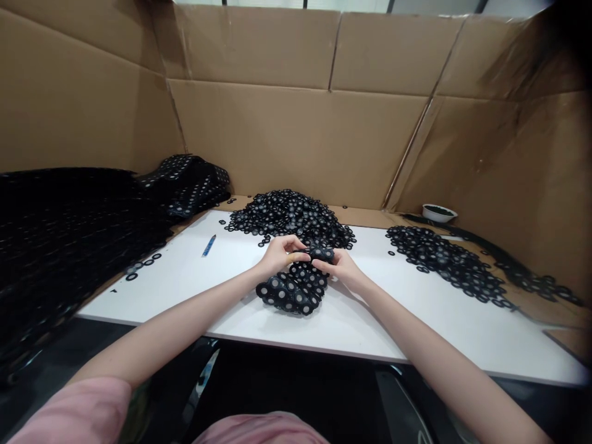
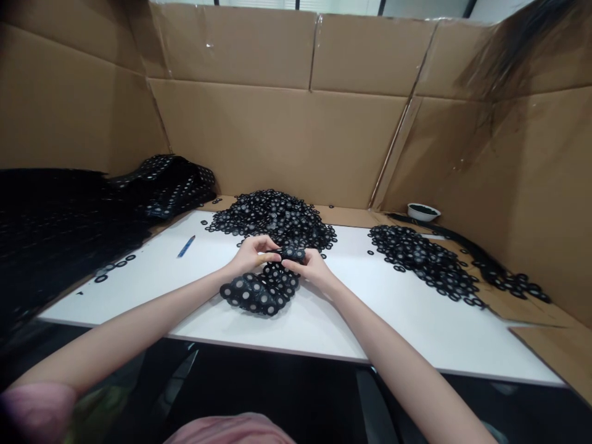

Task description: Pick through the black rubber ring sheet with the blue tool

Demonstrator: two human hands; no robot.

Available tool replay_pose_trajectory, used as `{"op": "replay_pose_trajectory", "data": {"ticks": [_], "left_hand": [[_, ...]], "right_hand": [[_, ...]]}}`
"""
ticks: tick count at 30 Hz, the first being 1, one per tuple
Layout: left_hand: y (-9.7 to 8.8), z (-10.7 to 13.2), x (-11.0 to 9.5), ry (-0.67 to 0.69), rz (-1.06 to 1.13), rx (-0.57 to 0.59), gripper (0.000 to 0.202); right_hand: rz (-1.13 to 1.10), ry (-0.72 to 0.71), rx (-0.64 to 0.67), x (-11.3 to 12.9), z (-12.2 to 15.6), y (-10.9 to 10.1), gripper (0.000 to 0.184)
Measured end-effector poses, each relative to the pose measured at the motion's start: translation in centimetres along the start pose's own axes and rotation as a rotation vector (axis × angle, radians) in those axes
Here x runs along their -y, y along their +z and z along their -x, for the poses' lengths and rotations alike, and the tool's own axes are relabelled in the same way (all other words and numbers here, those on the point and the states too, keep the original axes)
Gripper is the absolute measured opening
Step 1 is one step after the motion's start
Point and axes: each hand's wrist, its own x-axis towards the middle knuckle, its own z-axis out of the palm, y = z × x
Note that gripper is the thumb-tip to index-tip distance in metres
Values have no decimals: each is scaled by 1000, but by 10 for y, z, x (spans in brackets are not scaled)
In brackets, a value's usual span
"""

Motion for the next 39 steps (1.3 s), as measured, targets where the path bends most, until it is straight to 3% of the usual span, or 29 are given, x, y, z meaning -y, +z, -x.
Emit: {"op": "replay_pose_trajectory", "data": {"ticks": [14, 26, 33, 39], "left_hand": [[2, 1, -6, -14, -26, -24, 29], [1, 6, -11, 101, -187, -79, 27], [2, 11, -21, 296, -261, 45, 26], [2, 13, -26, 345, -279, 91, 27]], "right_hand": [[-35, 10, -7, 1, 0, 1, 39], [-149, 43, -29, 4, 1, 4, 35], [-304, 54, 20, 0, 2, 5, 34], [-393, 65, 10, 2, 2, 3, 29]]}}
